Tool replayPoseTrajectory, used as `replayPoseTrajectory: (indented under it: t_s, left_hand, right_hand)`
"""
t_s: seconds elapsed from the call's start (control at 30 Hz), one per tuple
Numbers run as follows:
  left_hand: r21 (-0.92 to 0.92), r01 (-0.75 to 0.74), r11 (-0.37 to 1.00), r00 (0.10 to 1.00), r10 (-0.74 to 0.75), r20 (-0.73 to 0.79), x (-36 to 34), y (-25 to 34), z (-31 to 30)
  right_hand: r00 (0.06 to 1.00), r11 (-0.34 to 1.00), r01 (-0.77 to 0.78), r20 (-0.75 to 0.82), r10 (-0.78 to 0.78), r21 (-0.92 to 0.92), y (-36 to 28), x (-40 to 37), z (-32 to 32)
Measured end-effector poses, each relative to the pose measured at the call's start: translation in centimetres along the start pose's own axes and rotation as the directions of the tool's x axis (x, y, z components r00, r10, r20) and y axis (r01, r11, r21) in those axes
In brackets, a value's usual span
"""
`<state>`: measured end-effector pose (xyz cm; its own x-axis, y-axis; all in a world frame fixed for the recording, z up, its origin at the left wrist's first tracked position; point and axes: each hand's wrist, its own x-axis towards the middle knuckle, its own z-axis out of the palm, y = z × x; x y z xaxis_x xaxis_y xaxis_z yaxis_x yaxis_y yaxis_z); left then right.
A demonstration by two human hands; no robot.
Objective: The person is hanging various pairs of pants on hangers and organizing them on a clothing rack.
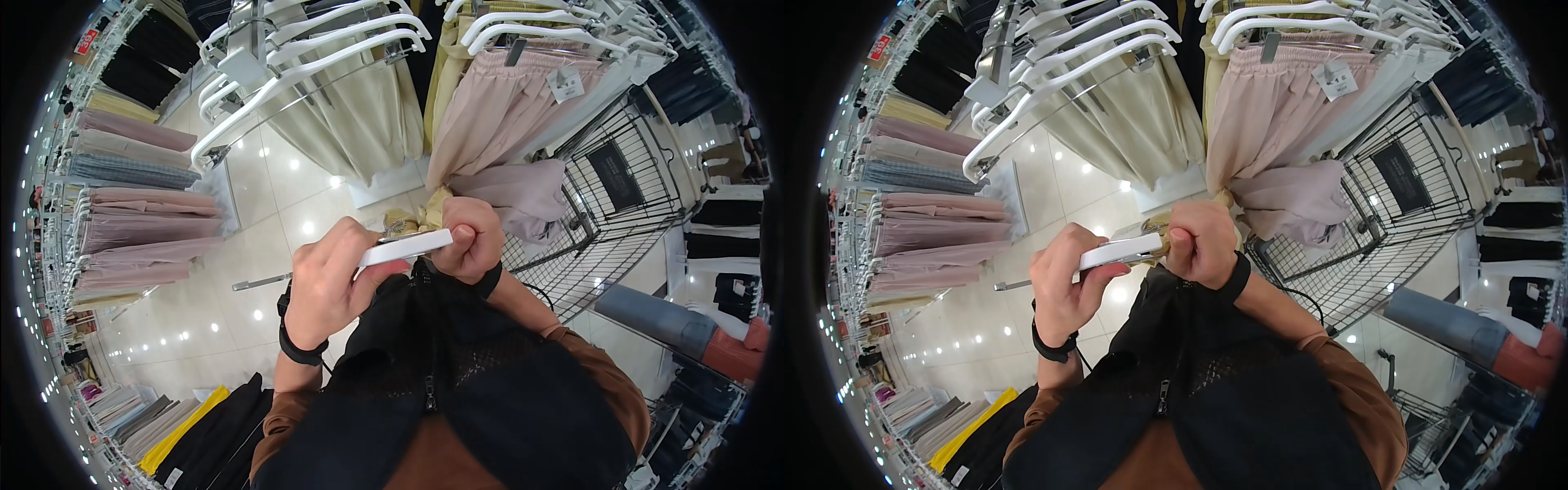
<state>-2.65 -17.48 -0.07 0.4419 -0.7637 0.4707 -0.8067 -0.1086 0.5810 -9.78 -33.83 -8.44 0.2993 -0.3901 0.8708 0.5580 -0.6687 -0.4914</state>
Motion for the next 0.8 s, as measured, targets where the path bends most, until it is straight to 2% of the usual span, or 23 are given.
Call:
replayPoseTrajectory:
  t_s: [0.07, 0.13, 0.2, 0.23, 0.3, 0.33, 0.43, 0.47, 0.5, 0.53, 0.57, 0.6, 0.63, 0.67, 0.7, 0.73, 0.77, 0.8]
  left_hand:
    - [0.013, 0.001, 1.000, 1.000, -0.001, -0.006, 0.0, 0.2, 0.1]
    - [-0.012, 0.096, 0.995, 0.995, -0.097, -0.025, 0.3, 0.5, 0.2]
    - [0.011, 0.098, 0.995, 0.995, -0.098, -0.024, 0.6, 0.6, 0.0]
    - [0.032, 0.100, 0.994, 0.995, -0.100, -0.019, 0.8, 0.6, -0.1]
    - [0.037, 0.072, 0.997, 0.997, -0.072, -0.007, 1.1, 0.5, -0.2]
    - [0.037, 0.045, 0.998, 0.999, -0.045, 0.008, 1.2, 0.6, -0.2]
    - [-0.015, 0.112, 0.994, 0.990, -0.113, -0.082, 1.2, 1.1, 0.0]
    - [-0.037, 0.031, 0.999, 0.972, -0.039, -0.234, 1.2, 1.0, 0.2]
    - [0.057, 0.036, 0.998, 0.938, -0.014, -0.348, 0.3, 0.5, 0.2]
    - [0.147, 0.054, 0.988, 0.891, 0.019, -0.453, -1.4, -0.1, 0.1]
    - [0.119, 0.084, 0.989, 0.815, 0.000, -0.579, -3.6, -1.3, 0.6]
    - [0.085, 0.109, 0.990, 0.721, -0.020, -0.692, -5.9, -2.5, 1.2]
    - [0.096, 0.174, 0.980, 0.692, -0.053, -0.720, -8.1, -2.8, 1.2]
    - [-0.015, 0.223, 0.975, 0.648, -0.160, -0.745, -9.9, -2.8, 1.7]
    - [0.050, 0.283, 0.958, 0.696, -0.169, -0.698, -12.2, -3.5, 2.4]
    - [0.119, 0.337, 0.934, 0.740, -0.184, -0.647, -14.1, -3.8, 3.0]
    - [0.204, 0.424, 0.882, 0.740, -0.208, -0.640, -14.8, -2.9, 3.8]
    - [0.368, 0.379, 0.849, 0.818, -0.122, -0.562, -16.4, -2.3, 4.2]
  right_hand:
    - [1.000, 1.000, 0.005, 0.005, -0.005, 0.030, 0.0, 0.2, 0.0]
    - [1.000, 0.998, 0.011, 0.012, -0.012, 0.064, 0.0, 0.9, -0.2]
    - [0.945, 0.988, -0.033, 0.326, -0.017, 0.149, 0.1, 2.2, -0.7]
    - [0.945, 0.988, -0.030, 0.325, -0.021, 0.152, 0.3, 2.5, -0.9]
    - [0.836, 0.993, -0.022, 0.546, -0.046, 0.118, 0.4, 3.0, -1.0]
    - [0.818, 0.992, -0.049, 0.575, -0.025, 0.114, 0.2, 3.1, -1.0]
    - [0.872, 0.980, -0.071, 0.488, -0.031, 0.188, 0.6, 2.0, -1.0]
    - [0.908, 0.990, -0.008, 0.416, -0.052, 0.141, 0.6, 2.0, -0.8]
    - [0.907, 0.989, 0.001, 0.416, -0.063, 0.147, 0.7, 2.1, -0.8]
    - [0.919, 0.999, 0.010, 0.392, -0.029, 0.050, 0.8, 1.9, -1.1]
    - [0.931, 0.999, 0.013, 0.364, 0.006, -0.049, 0.9, 1.9, -1.2]
    - [0.927, 0.998, -0.066, 0.369, 0.066, -0.011, 0.7, 2.4, -1.1]
    - [0.928, 0.998, -0.060, 0.368, 0.060, -0.011, 0.7, 2.4, -1.2]
    - [0.911, 0.999, -0.027, 0.412, 0.032, -0.018, 0.9, 2.4, -1.4]
    - [0.891, 1.000, 0.004, 0.453, 0.009, -0.027, 1.0, 2.5, -1.5]
    - [0.904, 0.998, 0.039, 0.425, -0.054, 0.043, 0.9, 2.5, -0.8]
    - [0.905, 0.999, 0.040, 0.423, -0.052, 0.037, 0.7, 2.4, -0.6]
    - [0.886, 0.998, 0.005, 0.462, -0.031, 0.058, 0.5, 2.3, -0.5]
